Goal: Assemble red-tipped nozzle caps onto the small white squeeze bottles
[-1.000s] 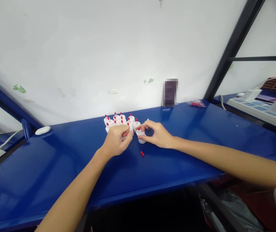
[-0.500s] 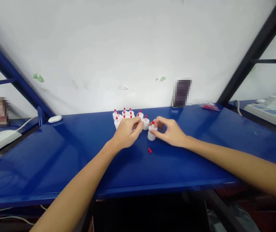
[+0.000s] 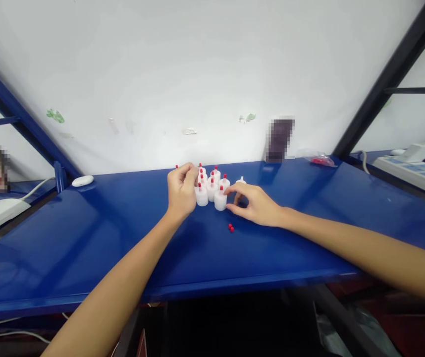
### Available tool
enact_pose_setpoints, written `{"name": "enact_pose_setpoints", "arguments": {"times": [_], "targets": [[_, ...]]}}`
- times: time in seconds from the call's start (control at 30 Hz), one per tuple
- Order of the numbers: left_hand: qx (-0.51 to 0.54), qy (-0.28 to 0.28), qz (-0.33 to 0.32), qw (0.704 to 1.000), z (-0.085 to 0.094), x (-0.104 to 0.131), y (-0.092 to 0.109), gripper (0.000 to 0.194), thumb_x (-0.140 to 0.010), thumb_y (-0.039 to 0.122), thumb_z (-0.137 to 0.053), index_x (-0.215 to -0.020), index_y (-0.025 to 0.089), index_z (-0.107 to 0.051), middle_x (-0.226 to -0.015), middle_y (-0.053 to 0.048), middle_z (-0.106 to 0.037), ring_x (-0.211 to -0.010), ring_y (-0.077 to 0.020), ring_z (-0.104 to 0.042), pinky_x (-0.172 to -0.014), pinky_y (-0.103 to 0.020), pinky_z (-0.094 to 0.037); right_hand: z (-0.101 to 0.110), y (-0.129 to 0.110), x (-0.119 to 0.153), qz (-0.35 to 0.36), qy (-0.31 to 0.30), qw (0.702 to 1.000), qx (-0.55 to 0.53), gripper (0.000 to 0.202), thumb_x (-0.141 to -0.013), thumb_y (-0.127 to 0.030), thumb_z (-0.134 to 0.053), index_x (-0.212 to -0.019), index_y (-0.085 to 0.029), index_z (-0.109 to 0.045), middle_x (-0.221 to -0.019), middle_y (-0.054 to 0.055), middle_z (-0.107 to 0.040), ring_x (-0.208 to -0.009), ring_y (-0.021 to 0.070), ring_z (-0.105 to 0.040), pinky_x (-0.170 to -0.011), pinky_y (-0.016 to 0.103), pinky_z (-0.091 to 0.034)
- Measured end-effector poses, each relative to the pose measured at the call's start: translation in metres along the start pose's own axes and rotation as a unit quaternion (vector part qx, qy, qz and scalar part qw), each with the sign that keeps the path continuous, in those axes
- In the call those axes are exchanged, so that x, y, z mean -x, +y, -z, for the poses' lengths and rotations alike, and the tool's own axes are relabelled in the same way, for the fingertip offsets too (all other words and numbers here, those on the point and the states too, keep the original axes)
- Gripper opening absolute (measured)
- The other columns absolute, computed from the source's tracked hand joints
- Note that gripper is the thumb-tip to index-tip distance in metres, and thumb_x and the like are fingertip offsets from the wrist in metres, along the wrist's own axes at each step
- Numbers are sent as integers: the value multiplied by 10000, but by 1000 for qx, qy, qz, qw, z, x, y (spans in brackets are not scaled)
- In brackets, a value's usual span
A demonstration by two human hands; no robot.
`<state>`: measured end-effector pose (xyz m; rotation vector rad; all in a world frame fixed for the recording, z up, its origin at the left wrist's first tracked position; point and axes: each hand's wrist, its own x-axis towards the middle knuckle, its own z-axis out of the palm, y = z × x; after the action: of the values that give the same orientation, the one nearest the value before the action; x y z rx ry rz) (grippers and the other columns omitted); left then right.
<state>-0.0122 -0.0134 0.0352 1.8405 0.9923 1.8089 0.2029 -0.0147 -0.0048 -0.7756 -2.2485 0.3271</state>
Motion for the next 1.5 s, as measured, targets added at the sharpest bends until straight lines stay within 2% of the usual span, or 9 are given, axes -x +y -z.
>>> {"name": "enact_pose_setpoints", "arguments": {"times": [0.17, 0.27, 0.47, 0.63, 0.77, 0.93, 1.07, 1.23, 1.5], "targets": [[-36, 15, -31, 999, 5, 1, 1, 334, -867, 256, -471, -546, 196, -398, -490, 22, -420, -490, -114, -405, -520, -278, -335, 11, -3, -5, 12, 31, 997, 64, 164, -881, -233, -580, -1028, -213, -650, -845, 18, -709, -658, 156, -626, -703, 332, -476], [-122, -34, -141, 982, 8, 5, 7, 295, -860, 215, -489, -573, 192, -422, -507, 26, -444, -486, -107, -402, -516, -271, -330, 32, 2, -13, 4, 90, 982, 163, 89, -871, -256, -585, -844, -215, -660, -578, -42, -591, -533, 137, -521, -790, 396, -408], [-266, -296, -381, 834, 6, 31, 12, 159, -882, 163, -457, -860, 171, -614, -648, -3, -609, -529, -128, -495, -543, -276, -389, 54, 28, -2, -10, 66, 981, 181, 146, -869, -246, -548, -769, -209, -647, -509, -36, -499, -506, 147, -461, -617, 320, -398], [-287, -418, -256, 823, 6, 34, 14, 243, -879, 205, -475, -1049, 172, -646, -826, -43, -696, -683, -164, -636, -616, -277, -460, 47, 45, 14, 24, 15, 986, 162, 199, -862, -225, -570, -1020, -205, -690, -953, 84, -662, -824, 233, -618, -762, 384, -519], [-259, -471, -128, 834, 7, 28, 22, 248, -798, 135, -540, -1005, 187, -668, -614, 41, -627, -521, -121, -565, -567, -253, -421, 42, 48, 15, -11, 12, 993, 114, 385, -877, -222, -585, -1260, -231, -621, -1281, 123, -569, -996, 264, -636, -889, 477, -551], [-249, -504, -89, 823, 7, 29, 24, 208, -807, 102, -566, -953, 198, -677, -556, 60, -566, -482, -110, -521, -516, -246, -364, 35, 52, 14, -27, -41, 994, 93, 446, -885, -253, -611, -1331, -241, -604, -1452, 146, -475, -1171, 300, -617, -970, 524, -535], [-278, -512, -102, 806, 5, 31, 27, 138, -836, 136, -570, -922, 209, -650, -607, 46, -586, -522, -127, -527, -528, -258, -348, 32, 57, 12, -3, -59, 995, 80, 433, -904, -252, -596, -1336, -246, -614, -1403, 122, -582, -1307, 309, -552, -1070, 553, -462], [-290, -513, -114, 800, 4, 31, 27, 102, -881, 139, -545, -876, 203, -624, -640, 31, -597, -539, -129, -529, -540, -265, -337, 35, 51, 11, 33, 9, 996, 82, 325, -854, -184, -606, -1168, -221, -685, -1182, 86, -717, -1119, 267, -657, -976, 487, -522], [-197, -379, -91, 900, 0, 33, 24, 189, -1018, 298, -434, -884, 184, -503, -593, 69, -481, -502, -90, -420, -548, -238, -308, 34, 6, 17, 181, 67, 978, 81, 165, -906, -118, -537, -982, -200, -658, -955, 58, -726, -881, 189, -677, -782, 342, -542]]}}
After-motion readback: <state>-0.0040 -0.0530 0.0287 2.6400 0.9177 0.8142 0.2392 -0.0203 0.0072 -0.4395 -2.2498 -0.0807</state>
